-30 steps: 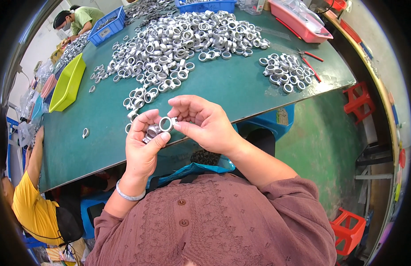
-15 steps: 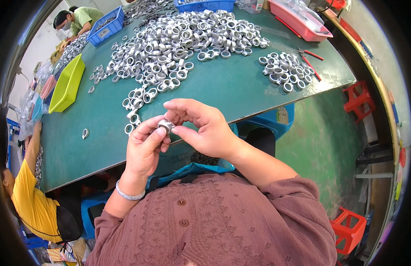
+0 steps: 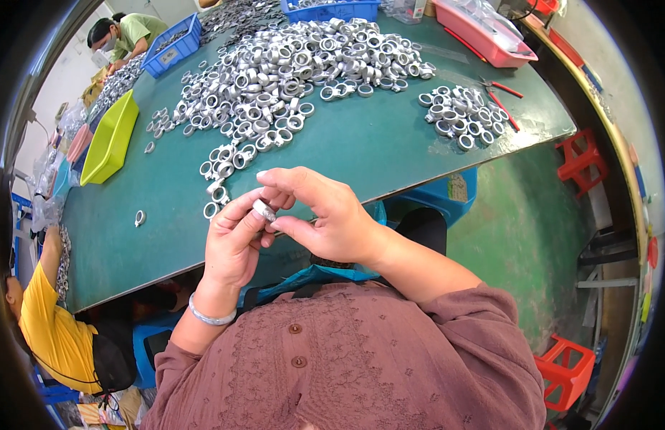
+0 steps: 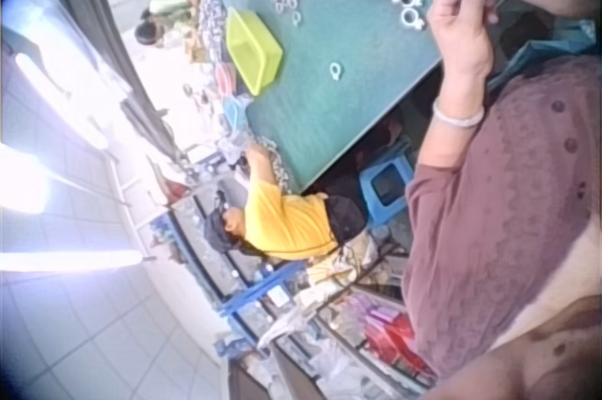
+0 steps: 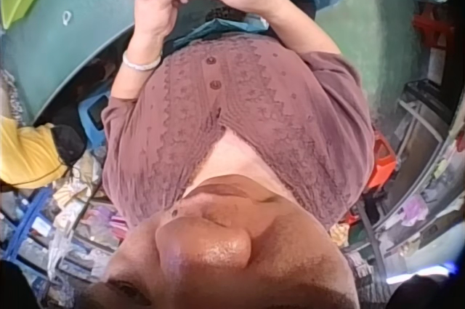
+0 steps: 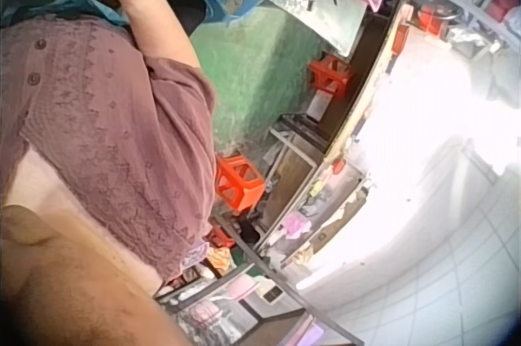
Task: The person picks up metal ring components one at a time, checks them by hand, and places them into a blue container while working at a table full of similar components.
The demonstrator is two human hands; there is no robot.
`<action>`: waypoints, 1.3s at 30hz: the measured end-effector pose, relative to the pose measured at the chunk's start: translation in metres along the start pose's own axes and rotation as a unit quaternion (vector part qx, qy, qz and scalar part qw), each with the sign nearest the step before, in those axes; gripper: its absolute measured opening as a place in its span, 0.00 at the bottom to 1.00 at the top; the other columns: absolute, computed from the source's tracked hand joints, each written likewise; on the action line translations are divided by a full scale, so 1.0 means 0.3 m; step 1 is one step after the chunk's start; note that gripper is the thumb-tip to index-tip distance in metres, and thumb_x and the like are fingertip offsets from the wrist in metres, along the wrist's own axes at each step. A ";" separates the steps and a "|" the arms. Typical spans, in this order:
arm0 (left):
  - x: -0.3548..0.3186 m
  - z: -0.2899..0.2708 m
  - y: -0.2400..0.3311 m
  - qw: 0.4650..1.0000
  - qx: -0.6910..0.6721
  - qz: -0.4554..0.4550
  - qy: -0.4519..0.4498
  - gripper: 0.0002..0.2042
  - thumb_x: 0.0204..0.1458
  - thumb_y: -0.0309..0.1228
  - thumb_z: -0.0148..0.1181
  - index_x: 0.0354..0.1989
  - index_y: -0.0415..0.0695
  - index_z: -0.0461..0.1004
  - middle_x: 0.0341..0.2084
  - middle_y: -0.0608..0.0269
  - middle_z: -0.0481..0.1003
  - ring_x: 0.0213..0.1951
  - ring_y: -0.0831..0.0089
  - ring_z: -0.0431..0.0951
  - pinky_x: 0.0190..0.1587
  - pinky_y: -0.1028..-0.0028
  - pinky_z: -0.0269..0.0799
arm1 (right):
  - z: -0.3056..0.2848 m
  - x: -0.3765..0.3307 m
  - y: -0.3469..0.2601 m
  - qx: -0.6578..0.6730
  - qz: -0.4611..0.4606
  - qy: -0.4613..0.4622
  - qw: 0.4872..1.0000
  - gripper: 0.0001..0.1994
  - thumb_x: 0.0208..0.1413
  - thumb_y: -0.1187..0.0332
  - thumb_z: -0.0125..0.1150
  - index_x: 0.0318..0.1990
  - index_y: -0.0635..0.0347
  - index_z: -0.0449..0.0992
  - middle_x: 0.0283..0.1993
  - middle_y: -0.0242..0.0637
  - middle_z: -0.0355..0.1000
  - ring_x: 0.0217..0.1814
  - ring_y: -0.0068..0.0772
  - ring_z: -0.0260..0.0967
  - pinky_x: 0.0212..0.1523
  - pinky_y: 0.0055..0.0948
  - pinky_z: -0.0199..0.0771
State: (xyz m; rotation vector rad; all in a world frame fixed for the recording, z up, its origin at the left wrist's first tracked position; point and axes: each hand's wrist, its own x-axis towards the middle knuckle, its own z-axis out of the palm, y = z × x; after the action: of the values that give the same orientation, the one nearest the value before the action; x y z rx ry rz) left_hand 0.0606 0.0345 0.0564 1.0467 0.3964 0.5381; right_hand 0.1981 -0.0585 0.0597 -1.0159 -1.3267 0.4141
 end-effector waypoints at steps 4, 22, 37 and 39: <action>-0.028 -0.006 0.010 0.999 -0.033 -0.028 -0.030 0.09 0.51 0.23 0.49 0.41 0.39 0.70 0.30 0.61 0.73 0.27 0.80 0.72 0.24 0.85 0.68 | -0.081 0.046 -0.002 -0.115 -0.005 -0.057 0.992 0.23 0.38 0.75 0.65 0.46 0.61 0.68 0.38 0.36 0.66 0.35 0.25 0.64 0.37 0.23 0.67; -0.009 -0.187 -0.256 0.967 0.161 -0.185 0.067 0.16 0.47 0.22 0.51 0.47 0.40 0.66 0.42 0.60 0.69 0.46 0.71 0.65 0.49 0.71 0.61 | -0.118 0.235 0.175 -0.431 0.126 -0.140 0.883 0.06 0.43 0.69 0.57 0.28 0.60 0.72 0.31 0.40 0.69 0.37 0.44 0.66 0.38 0.37 0.66; -0.084 -0.024 -0.042 0.953 0.196 -0.166 -0.160 0.15 0.51 0.26 0.52 0.47 0.35 0.66 0.38 0.58 0.72 0.42 0.74 0.71 0.46 0.76 0.66 | -0.110 0.221 0.152 -0.442 0.011 -0.102 0.891 0.08 0.42 0.73 0.58 0.33 0.59 0.68 0.33 0.41 0.64 0.35 0.45 0.64 0.35 0.36 0.64; -0.087 -0.019 -0.029 0.968 0.158 -0.123 -0.154 0.14 0.51 0.26 0.51 0.46 0.36 0.67 0.37 0.59 0.72 0.39 0.75 0.72 0.43 0.77 0.68 | -0.124 0.226 0.145 -0.426 0.051 -0.138 0.893 0.09 0.42 0.72 0.58 0.32 0.60 0.68 0.30 0.40 0.65 0.36 0.43 0.65 0.37 0.37 0.65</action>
State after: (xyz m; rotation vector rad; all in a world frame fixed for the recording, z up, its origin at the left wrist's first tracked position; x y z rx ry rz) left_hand 0.0385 0.0196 0.0475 1.3434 0.3341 0.0849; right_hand 0.2618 0.0024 0.0688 -1.8083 -1.7676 0.0246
